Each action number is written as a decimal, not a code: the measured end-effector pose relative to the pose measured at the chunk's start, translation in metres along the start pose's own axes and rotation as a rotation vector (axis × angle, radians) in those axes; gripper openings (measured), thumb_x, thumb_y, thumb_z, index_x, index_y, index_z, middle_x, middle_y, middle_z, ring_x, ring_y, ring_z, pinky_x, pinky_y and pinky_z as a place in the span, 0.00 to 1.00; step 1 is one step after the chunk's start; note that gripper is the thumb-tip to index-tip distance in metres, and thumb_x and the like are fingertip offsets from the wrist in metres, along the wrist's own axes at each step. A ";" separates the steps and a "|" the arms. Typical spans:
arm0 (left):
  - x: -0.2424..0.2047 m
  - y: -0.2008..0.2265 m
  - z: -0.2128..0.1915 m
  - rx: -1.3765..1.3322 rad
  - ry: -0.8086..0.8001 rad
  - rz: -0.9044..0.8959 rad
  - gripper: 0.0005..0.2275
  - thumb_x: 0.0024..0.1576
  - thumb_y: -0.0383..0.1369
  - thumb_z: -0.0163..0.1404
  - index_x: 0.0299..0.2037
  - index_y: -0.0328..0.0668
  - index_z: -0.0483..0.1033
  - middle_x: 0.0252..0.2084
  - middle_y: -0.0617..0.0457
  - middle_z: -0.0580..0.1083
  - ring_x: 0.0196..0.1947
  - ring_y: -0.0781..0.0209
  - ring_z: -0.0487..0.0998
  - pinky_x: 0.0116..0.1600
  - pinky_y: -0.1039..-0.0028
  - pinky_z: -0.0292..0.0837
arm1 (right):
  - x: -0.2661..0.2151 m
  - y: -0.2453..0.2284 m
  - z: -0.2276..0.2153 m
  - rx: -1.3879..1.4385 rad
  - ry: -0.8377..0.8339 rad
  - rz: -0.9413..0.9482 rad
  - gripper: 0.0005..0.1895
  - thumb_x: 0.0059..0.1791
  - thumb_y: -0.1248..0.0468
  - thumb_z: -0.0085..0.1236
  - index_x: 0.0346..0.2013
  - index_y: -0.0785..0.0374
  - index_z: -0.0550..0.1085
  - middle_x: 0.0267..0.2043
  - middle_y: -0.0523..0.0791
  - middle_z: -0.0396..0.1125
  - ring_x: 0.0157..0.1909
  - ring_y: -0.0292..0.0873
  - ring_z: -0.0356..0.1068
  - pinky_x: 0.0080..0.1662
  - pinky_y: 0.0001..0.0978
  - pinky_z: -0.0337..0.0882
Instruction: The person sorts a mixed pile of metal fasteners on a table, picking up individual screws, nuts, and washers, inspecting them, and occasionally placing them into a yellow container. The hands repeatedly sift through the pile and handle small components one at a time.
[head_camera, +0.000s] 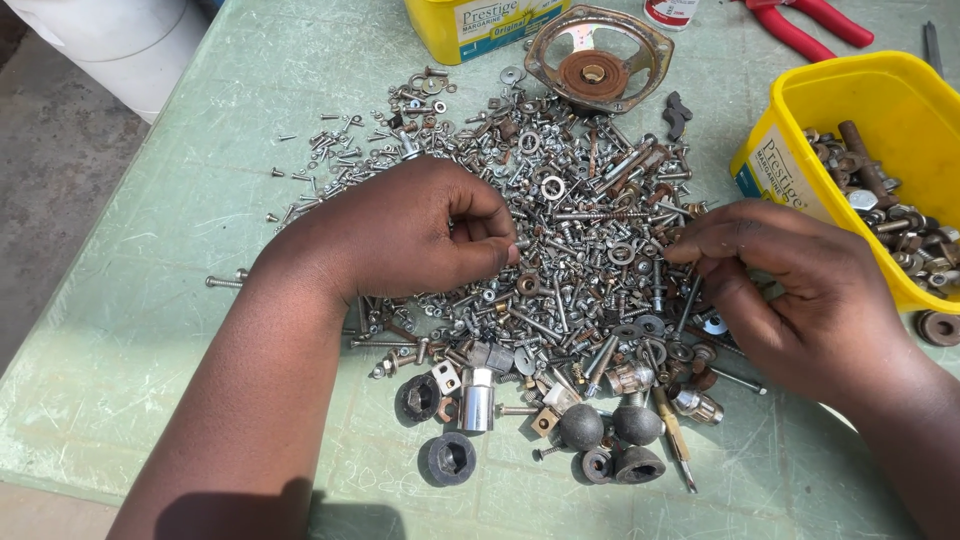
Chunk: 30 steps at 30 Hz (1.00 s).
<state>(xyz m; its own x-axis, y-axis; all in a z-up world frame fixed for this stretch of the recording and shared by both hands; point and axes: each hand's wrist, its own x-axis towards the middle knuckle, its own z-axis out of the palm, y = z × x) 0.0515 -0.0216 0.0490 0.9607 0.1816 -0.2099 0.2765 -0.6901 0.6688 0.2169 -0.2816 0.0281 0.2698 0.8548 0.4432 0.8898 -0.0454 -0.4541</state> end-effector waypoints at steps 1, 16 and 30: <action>0.000 0.001 0.001 -0.007 0.012 0.032 0.05 0.56 0.36 0.55 0.33 0.54 0.86 0.24 0.66 0.78 0.25 0.76 0.73 0.33 0.77 0.67 | 0.000 0.000 -0.001 0.044 -0.041 0.036 0.15 0.49 0.77 0.44 0.39 0.64 0.79 0.38 0.46 0.72 0.40 0.42 0.72 0.44 0.32 0.71; 0.009 0.001 0.019 0.033 0.103 0.345 0.02 0.50 0.35 0.63 0.32 0.57 0.85 0.31 0.66 0.81 0.32 0.71 0.80 0.36 0.72 0.71 | 0.010 -0.020 0.038 -0.205 -0.264 -0.166 0.09 0.46 0.55 0.63 0.39 0.47 0.83 0.23 0.40 0.68 0.29 0.50 0.69 0.37 0.47 0.67; 0.011 0.004 0.027 0.061 0.110 0.406 0.03 0.48 0.35 0.62 0.31 0.55 0.84 0.32 0.64 0.80 0.32 0.68 0.81 0.35 0.71 0.71 | 0.008 -0.023 0.045 -0.197 -0.251 -0.052 0.07 0.45 0.53 0.64 0.34 0.48 0.83 0.25 0.40 0.72 0.32 0.50 0.72 0.38 0.47 0.69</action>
